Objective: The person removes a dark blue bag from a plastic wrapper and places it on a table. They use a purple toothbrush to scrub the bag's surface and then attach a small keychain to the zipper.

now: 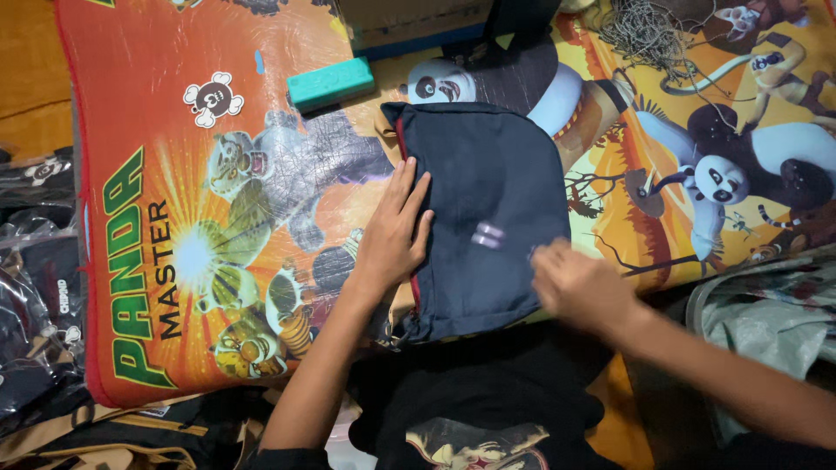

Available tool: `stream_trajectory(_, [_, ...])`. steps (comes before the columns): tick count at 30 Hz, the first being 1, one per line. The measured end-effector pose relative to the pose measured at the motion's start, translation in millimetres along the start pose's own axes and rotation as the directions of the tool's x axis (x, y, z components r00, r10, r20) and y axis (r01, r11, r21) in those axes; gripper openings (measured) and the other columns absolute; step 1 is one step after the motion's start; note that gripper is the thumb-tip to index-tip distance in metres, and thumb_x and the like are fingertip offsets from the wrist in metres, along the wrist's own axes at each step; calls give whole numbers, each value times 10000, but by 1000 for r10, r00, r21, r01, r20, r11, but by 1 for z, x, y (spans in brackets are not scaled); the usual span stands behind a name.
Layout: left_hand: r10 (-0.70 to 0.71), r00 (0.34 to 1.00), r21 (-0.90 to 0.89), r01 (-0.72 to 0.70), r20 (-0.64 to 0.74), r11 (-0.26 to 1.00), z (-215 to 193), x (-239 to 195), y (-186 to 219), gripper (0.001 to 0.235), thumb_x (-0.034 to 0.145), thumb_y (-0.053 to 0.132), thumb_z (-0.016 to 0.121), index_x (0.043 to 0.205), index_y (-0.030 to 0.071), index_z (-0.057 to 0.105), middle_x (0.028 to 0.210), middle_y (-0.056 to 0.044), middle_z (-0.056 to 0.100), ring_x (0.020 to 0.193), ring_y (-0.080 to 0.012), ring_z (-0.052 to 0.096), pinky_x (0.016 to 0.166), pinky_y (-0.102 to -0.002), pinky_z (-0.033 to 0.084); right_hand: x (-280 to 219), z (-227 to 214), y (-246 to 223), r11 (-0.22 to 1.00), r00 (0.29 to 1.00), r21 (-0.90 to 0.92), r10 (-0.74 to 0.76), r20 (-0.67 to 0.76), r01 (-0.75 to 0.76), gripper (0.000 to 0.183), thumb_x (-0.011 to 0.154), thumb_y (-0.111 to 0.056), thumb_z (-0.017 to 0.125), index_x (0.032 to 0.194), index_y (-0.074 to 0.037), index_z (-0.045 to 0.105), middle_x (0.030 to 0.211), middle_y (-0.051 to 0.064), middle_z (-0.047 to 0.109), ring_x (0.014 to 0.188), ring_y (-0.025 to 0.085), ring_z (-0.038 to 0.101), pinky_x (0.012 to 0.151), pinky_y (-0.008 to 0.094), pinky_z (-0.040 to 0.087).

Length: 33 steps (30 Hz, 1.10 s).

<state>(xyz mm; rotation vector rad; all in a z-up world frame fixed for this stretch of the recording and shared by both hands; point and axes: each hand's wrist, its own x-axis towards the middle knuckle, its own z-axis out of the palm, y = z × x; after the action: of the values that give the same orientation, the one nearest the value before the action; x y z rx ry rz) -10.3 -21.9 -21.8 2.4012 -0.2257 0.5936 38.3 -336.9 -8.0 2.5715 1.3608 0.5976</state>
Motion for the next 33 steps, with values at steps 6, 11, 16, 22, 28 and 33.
stream_trajectory(6, [-33, 999, -96, 32, -8, 995, 1, 0, -5, 492, 977, 89, 598, 1438, -42, 488, 1550, -286, 384, 1451, -450, 361, 1221, -494, 313, 22, -30, -7, 735, 991, 673, -133, 24, 83, 43, 752, -258, 625, 760, -241, 585, 640, -45, 592, 596, 202, 667, 516, 341, 547])
stream_trajectory(11, [-195, 939, 143, 243, -284, 959, 15, -10, -22, 306, 891, 480, 686, 878, 199, 565, 754, 39, 472, 787, -226, 523, 744, -421, 398, 89, 5, 25, 847, 979, 528, 154, -135, -60, 122, 970, -227, 648, 913, -127, 607, 719, 88, 576, 674, 309, 665, 585, 384, 525])
stream_trajectory(16, [-202, 963, 185, 235, -181, 954, 12, -8, -29, 292, 935, 452, 629, 827, 208, 510, 665, 41, 476, 731, -234, 531, 718, -417, 367, 116, 44, 2, 795, 937, 605, 236, -258, -34, 81, 968, -148, 678, 925, -99, 630, 744, 77, 587, 683, 292, 667, 585, 343, 523])
stream_trajectory(22, [-290, 938, -73, 281, -191, 957, 1, -10, -17, 220, 980, 253, 619, 856, 134, 482, 630, -61, 541, 642, -319, 593, 719, -395, 355, 104, 33, -10, 830, 937, 529, 26, -349, 174, 188, 855, -132, 670, 706, -175, 563, 619, -1, 505, 553, 214, 598, 509, 285, 489])
stream_trajectory(28, [-296, 932, -74, 286, -208, 955, -3, -5, -13, 217, 980, 227, 627, 863, 120, 478, 599, -56, 540, 597, -316, 593, 722, -392, 346, 116, 22, -10, 844, 898, 455, -68, -434, 284, 224, 821, -71, 658, 658, -136, 518, 657, 25, 527, 555, 221, 589, 478, 278, 475])
stream_trajectory(33, [-300, 928, -50, 296, -221, 954, 0, -9, -14, 215, 980, 240, 629, 875, 132, 475, 627, -59, 542, 618, -320, 601, 729, -379, 345, 106, 28, -10, 622, 815, 547, -297, -497, 560, 170, 730, -106, 609, 648, -193, 488, 621, -17, 418, 516, 193, 527, 443, 279, 456])
